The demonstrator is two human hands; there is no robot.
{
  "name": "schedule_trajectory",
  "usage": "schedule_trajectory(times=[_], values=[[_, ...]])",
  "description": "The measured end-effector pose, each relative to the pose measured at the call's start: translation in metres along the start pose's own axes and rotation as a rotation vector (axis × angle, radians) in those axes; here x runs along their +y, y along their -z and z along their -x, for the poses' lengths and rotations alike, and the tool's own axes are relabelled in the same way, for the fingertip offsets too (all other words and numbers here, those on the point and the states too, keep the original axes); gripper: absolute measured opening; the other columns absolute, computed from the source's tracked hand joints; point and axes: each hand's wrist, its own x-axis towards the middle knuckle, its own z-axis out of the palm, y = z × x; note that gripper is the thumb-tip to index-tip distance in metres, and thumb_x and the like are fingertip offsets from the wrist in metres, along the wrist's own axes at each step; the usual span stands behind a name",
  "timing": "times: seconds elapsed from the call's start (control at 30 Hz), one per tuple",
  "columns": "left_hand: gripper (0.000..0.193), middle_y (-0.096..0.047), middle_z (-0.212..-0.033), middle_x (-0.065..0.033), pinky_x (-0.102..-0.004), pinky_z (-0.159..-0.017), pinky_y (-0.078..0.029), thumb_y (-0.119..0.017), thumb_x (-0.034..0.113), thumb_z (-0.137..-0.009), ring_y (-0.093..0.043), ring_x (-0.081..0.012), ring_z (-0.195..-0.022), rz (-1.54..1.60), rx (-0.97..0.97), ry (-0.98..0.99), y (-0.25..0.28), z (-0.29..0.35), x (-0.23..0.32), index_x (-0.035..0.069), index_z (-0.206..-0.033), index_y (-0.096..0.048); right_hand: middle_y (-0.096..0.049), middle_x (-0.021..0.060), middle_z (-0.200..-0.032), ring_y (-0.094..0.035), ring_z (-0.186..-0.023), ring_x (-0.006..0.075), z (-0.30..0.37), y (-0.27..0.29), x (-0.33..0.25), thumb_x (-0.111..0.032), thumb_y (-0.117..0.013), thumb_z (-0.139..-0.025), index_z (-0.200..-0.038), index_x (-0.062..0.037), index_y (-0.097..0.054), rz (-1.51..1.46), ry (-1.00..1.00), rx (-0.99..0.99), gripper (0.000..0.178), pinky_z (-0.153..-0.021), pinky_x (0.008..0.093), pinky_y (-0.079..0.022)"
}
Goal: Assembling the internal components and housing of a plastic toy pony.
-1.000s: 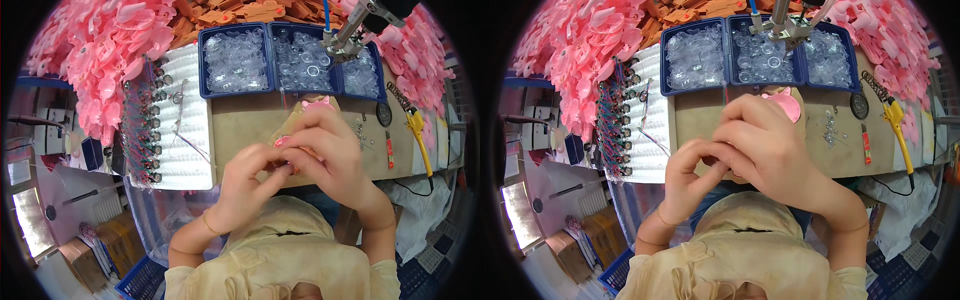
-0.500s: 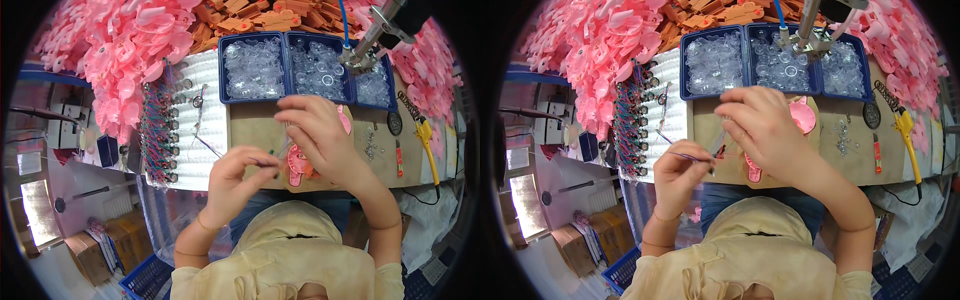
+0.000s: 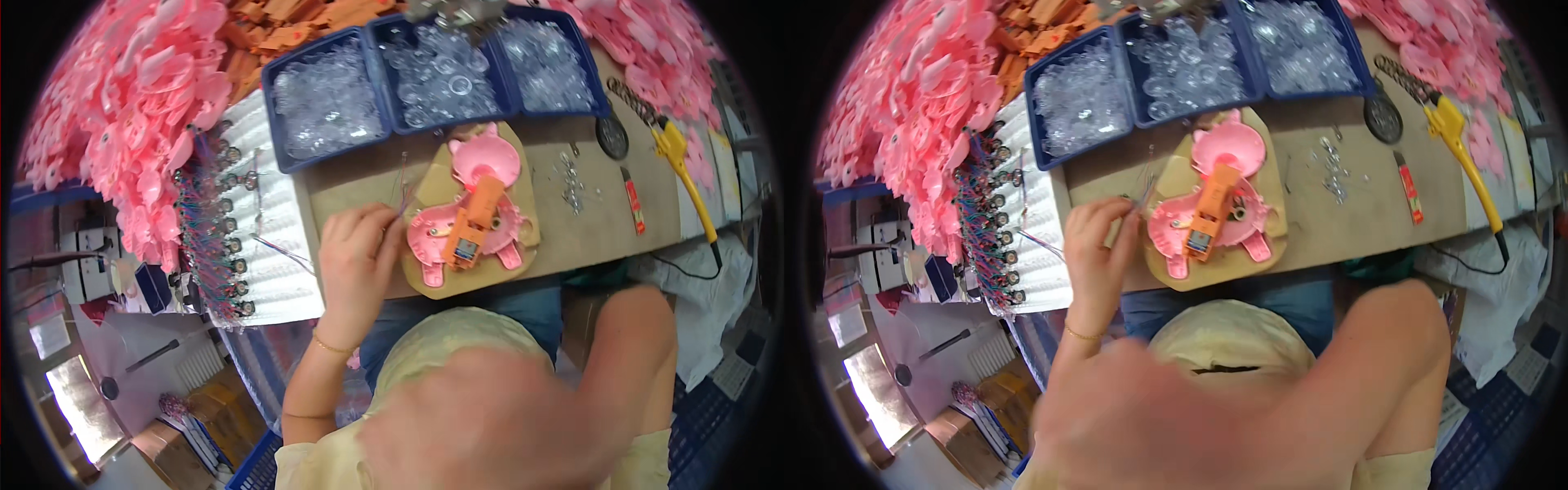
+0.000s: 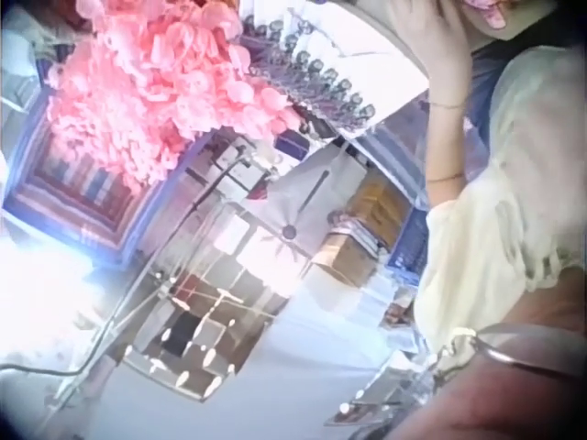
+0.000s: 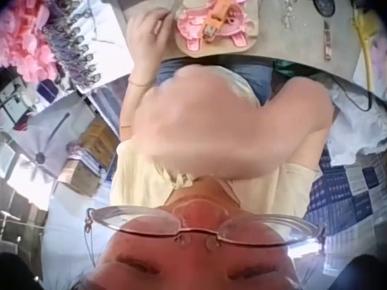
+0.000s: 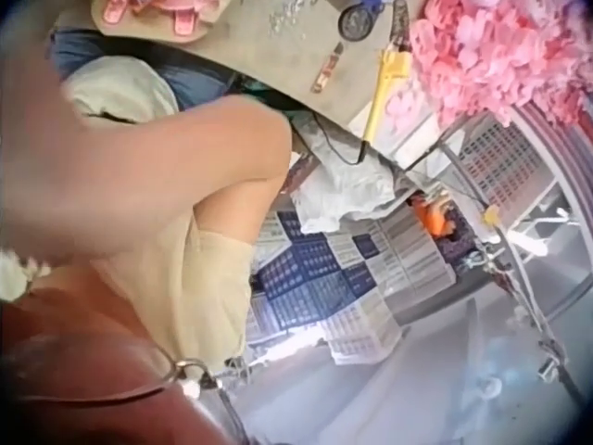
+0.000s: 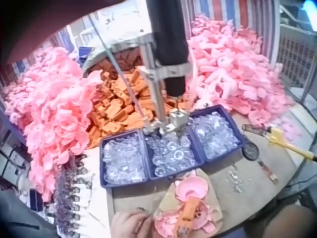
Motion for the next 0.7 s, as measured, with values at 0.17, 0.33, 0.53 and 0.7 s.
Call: schedule_trajectory(times=[0.17, 0.33, 0.53, 0.7], values=[[0.013, -0.062, -0.083, -0.0087, -0.0337, -0.069, -0.044, -0.067, 0.004, -0.074, -0.056, -0.0264, -0.077, 0.012, -0.002, 0.048, 0.002, 0.006, -0.005, 0.004, -0.087, -0.064, -0.053, 0.0044, -0.059, -0.045, -0.050, 0.0131, 0.007, 0.031, -0.016, -0.019, -0.059, -0.050, -0.056, -0.0059, -0.050, 0.390, 0.147, 0.067, 0.017, -0.049, 0.0275, -0.033], [0.015, -0.063, -0.083, -0.0102, -0.0285, -0.068, -0.046, -0.066, -0.003, -0.075, -0.059, -0.0217, -0.075, 0.102, 0.067, -0.028, 0.005, 0.006, 0.001, 0.000, -0.090, -0.064, -0.053, 0.0009, -0.056, -0.044, -0.049, 0.0128, 0.023, 0.016, 0.023, -0.020, -0.065, -0.033, -0.051, -0.0058, -0.048, 0.051, 0.326, 0.521, 0.028, -0.045, 0.0267, -0.030], [0.015, -0.062, -0.082, -0.0096, -0.0342, -0.070, -0.045, -0.068, 0.001, -0.072, -0.058, -0.0258, -0.078, 0.135, -0.030, -0.039, 0.008, 0.015, 0.004, 0.003, -0.087, -0.065, -0.063, 0.0071, -0.083, -0.058, -0.069, 0.0151, 0.106, -0.035, 0.114, -0.007, -0.059, -0.080, -0.086, -0.0032, -0.064, -0.379, -0.730, 0.644, 0.009, -0.061, 0.0266, -0.045], [0.014, -0.062, -0.082, -0.0086, -0.0342, -0.071, -0.044, -0.069, 0.002, -0.072, -0.057, -0.0259, -0.080, 0.252, -0.096, 0.025, 0.009, 0.012, 0.007, 0.005, -0.086, -0.066, -0.055, 0.0056, -0.116, -0.053, -0.095, 0.0123, 0.179, -0.060, 0.224, -0.011, -0.059, -0.086, -0.127, -0.0049, -0.046, -0.507, -0.781, 1.560, 0.043, -0.081, 0.0253, -0.043]])
